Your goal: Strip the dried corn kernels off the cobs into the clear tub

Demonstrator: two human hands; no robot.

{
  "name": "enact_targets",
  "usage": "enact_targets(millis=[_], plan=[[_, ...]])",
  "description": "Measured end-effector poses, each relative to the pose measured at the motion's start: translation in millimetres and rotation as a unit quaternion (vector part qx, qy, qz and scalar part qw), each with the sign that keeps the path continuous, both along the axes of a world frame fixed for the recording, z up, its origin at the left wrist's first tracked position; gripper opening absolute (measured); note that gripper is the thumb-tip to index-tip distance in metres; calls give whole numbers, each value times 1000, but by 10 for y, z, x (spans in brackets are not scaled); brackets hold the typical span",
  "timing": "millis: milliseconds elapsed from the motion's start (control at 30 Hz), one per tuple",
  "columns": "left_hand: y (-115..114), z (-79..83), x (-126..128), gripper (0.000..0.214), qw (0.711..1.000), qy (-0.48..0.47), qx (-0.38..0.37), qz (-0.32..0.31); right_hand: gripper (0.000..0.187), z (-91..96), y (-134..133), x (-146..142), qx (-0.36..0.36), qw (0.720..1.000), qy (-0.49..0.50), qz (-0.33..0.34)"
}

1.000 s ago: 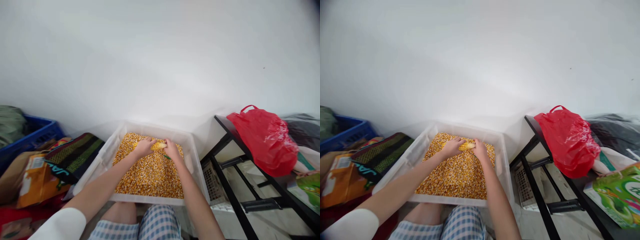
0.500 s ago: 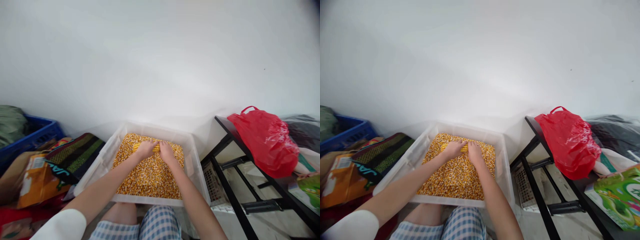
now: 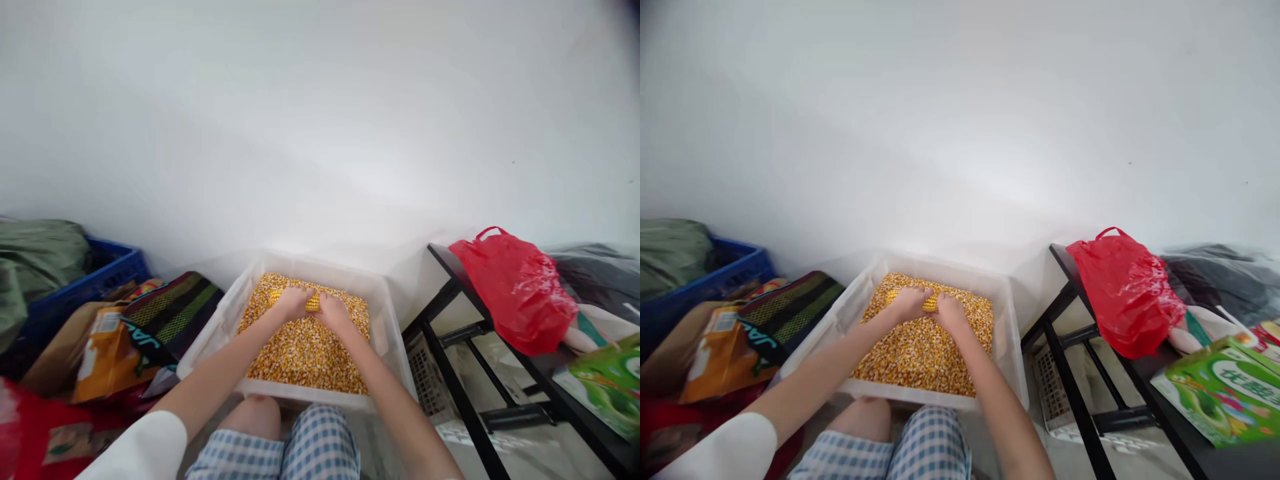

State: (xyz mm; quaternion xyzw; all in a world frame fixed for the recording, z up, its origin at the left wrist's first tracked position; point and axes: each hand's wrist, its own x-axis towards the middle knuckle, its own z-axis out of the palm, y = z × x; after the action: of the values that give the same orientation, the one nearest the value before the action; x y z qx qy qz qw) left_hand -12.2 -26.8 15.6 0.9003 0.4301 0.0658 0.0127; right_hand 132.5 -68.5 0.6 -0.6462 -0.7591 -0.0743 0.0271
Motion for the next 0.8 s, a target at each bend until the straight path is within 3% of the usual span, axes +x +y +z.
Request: enact_targets(millis=[100, 300, 400, 500, 667, 733, 800], plan=[[-133, 128, -87, 42, 999, -20, -12, -24, 16, 200, -152, 44, 5, 999, -31, 16], [-538, 441, -131, 45, 997, -68, -34, -27, 18, 673, -549, 124, 32, 997, -61, 19], [-882, 594, -110, 48, 995, -89, -33, -17, 18, 832, -900, 151, 37, 997, -61, 8], [-1279, 672, -140, 48, 987, -112, -105, -42, 16, 876, -1370, 164, 36, 997, -65, 10], [-1799, 524, -211, 52, 930, -141, -318, -119, 15, 776, -2049, 150, 4, 994, -86, 63], [-1960, 391, -188, 47, 914, -156, -358, -111, 15, 693, -2206, 152, -14, 995, -84, 55], [-2118, 240, -143, 43, 917, -177, -350, -80, 16, 574, -2320, 157, -25, 996, -79, 26]])
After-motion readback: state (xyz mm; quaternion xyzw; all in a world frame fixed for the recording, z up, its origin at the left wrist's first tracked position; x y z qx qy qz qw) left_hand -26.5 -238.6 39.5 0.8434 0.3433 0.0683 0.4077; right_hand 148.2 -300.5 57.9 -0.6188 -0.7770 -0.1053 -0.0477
